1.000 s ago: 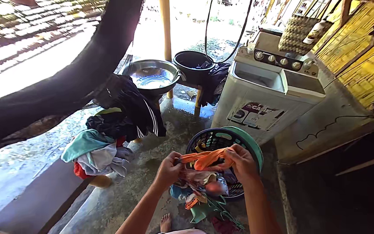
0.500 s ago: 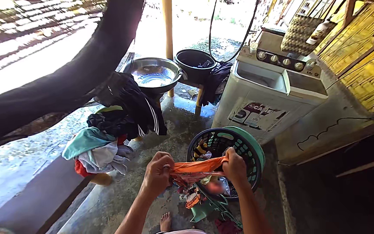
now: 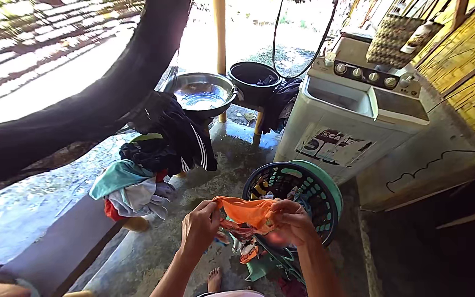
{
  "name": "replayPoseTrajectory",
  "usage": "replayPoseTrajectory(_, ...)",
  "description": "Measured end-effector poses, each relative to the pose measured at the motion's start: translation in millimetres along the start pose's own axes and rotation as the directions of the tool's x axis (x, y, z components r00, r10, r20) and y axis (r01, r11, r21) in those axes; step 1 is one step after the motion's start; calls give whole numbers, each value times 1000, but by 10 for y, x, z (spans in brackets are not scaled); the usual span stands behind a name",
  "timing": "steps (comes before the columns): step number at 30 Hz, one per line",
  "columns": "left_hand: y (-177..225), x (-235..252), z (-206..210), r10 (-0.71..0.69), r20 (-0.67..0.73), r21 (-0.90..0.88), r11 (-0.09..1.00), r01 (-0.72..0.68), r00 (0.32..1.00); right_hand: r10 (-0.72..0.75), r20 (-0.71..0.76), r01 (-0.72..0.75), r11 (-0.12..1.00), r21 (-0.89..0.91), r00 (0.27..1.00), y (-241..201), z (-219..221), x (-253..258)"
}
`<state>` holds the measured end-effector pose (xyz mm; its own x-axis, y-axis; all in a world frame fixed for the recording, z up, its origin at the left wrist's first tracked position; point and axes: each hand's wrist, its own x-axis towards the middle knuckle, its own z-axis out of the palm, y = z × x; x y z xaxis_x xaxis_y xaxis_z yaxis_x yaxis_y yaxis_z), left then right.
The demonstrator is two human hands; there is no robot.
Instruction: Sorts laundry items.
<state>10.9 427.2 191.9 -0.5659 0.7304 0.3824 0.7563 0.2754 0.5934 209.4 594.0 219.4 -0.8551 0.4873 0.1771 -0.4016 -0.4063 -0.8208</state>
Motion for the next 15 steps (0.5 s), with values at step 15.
replayPoseTrajectory(15, -250, 48, -453, 165, 626, -173, 982, -71, 762, -59, -520, -522, -179, -834, 852, -98, -203, 213)
